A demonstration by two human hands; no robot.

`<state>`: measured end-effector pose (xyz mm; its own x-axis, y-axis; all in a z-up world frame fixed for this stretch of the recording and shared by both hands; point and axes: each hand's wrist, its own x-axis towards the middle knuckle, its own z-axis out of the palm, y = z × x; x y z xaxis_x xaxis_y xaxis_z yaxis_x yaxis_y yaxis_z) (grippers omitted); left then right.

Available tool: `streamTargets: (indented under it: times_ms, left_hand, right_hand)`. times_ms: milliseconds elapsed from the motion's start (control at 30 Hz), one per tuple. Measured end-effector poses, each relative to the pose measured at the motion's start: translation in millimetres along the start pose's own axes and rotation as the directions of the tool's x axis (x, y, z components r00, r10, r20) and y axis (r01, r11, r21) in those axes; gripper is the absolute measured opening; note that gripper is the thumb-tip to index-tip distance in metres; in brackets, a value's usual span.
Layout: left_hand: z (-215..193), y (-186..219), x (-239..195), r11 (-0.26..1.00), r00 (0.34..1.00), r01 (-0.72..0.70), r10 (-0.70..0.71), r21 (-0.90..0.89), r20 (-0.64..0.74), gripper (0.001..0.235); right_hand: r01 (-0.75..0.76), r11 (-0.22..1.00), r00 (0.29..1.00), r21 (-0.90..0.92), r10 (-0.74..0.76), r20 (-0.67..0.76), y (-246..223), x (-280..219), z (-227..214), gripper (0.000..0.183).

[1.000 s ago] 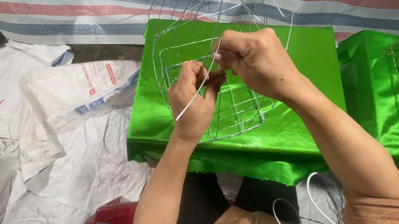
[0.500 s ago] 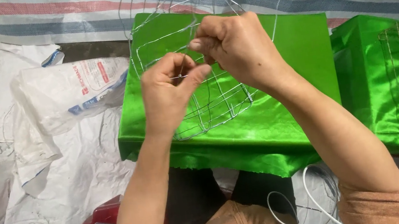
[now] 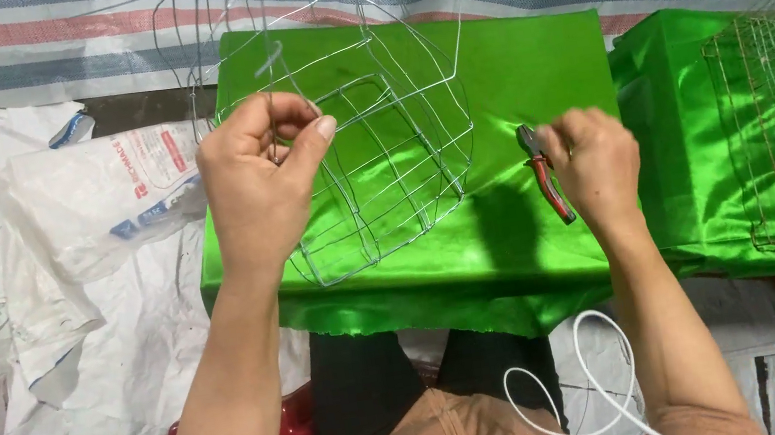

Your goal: Using pliers to bend and secure wire connections while assembling a wire cage structure.

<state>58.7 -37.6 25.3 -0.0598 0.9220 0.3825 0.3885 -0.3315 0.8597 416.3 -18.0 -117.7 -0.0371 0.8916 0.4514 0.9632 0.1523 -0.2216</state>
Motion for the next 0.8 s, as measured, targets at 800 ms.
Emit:
streamTargets:
  times_ms: [800]
  left_hand:
    - [-0.5, -1.2, 2.5, 0.995, 0.996, 0.086, -0.085, -0.047, 0.015, 0.014]
  right_hand:
    - [-0.542, -0.034, 0.77, 0.839, 0.381, 0.513, 79.8, -91.3, 25.9, 0.037]
